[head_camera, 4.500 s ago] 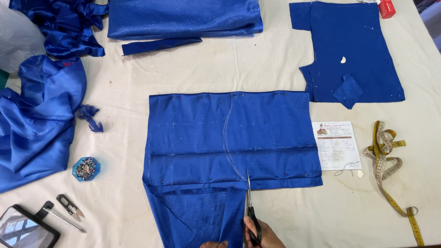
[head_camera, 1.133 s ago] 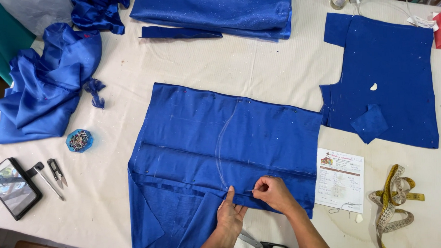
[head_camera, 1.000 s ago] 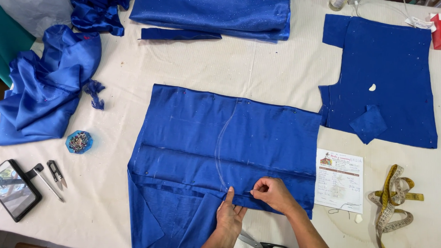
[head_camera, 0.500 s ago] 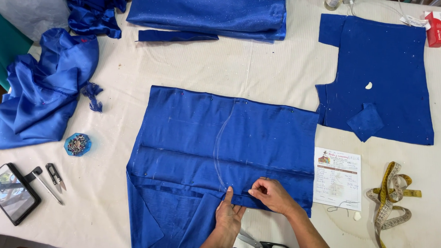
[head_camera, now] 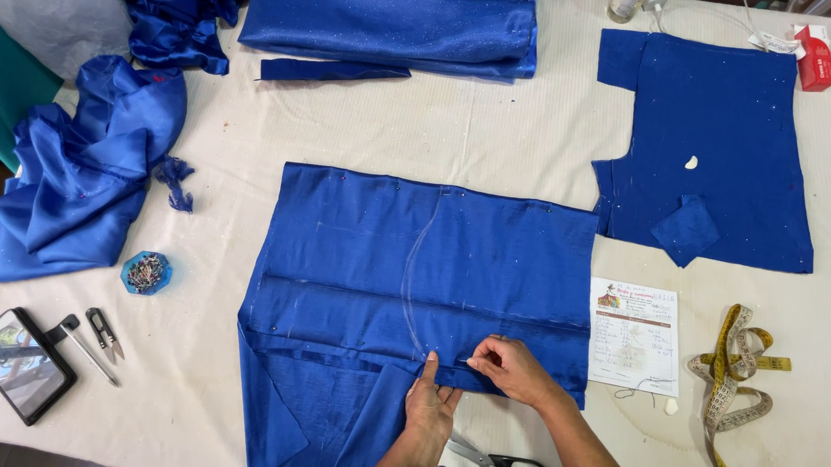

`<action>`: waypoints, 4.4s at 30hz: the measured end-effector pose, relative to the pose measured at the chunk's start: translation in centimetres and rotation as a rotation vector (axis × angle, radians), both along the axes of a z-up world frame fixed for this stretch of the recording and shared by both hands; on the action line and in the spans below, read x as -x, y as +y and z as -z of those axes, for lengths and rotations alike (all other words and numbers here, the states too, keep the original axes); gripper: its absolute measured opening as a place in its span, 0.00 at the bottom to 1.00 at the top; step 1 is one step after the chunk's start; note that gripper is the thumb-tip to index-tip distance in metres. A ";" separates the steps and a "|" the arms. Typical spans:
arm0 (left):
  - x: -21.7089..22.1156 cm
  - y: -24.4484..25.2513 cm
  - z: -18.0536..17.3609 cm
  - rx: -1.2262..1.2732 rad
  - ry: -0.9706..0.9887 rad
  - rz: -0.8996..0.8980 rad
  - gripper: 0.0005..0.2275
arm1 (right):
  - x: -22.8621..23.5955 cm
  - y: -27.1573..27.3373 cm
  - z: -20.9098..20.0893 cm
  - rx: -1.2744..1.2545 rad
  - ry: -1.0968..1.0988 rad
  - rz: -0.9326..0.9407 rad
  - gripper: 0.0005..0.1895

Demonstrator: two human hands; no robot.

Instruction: The person marks a blue fabric piece with chalk along a curved line, then uses scissors to cut the fabric along the marked line. The person also folds and adjusts the fabric during the process.

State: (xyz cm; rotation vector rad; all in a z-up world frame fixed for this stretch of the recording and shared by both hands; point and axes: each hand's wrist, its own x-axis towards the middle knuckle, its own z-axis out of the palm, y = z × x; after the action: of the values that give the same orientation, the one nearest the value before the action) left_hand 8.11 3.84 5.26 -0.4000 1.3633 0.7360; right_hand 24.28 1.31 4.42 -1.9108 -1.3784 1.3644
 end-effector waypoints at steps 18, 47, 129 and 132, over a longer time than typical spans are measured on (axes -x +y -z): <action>0.0 0.2 -1.3 -0.026 -0.023 -0.036 0.16 | 0.8 0.4 -0.3 -0.027 -0.042 -0.027 0.08; -0.8 -0.4 3.7 -0.052 0.057 -0.112 0.11 | 0.4 -0.6 1.3 -0.049 0.061 0.117 0.07; 20.8 6.6 4.5 -0.832 0.383 0.582 0.10 | -6.5 -12.3 2.9 0.046 -0.817 0.762 0.13; 29.4 13.3 6.0 -0.692 1.172 0.770 0.26 | -2.2 -10.8 4.1 -0.479 -0.804 0.543 0.06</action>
State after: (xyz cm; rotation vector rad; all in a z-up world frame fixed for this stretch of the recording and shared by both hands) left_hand -21.28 17.17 -0.77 1.2382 1.9791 0.7217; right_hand 26.47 -9.46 0.34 -2.3061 -1.1803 -0.0248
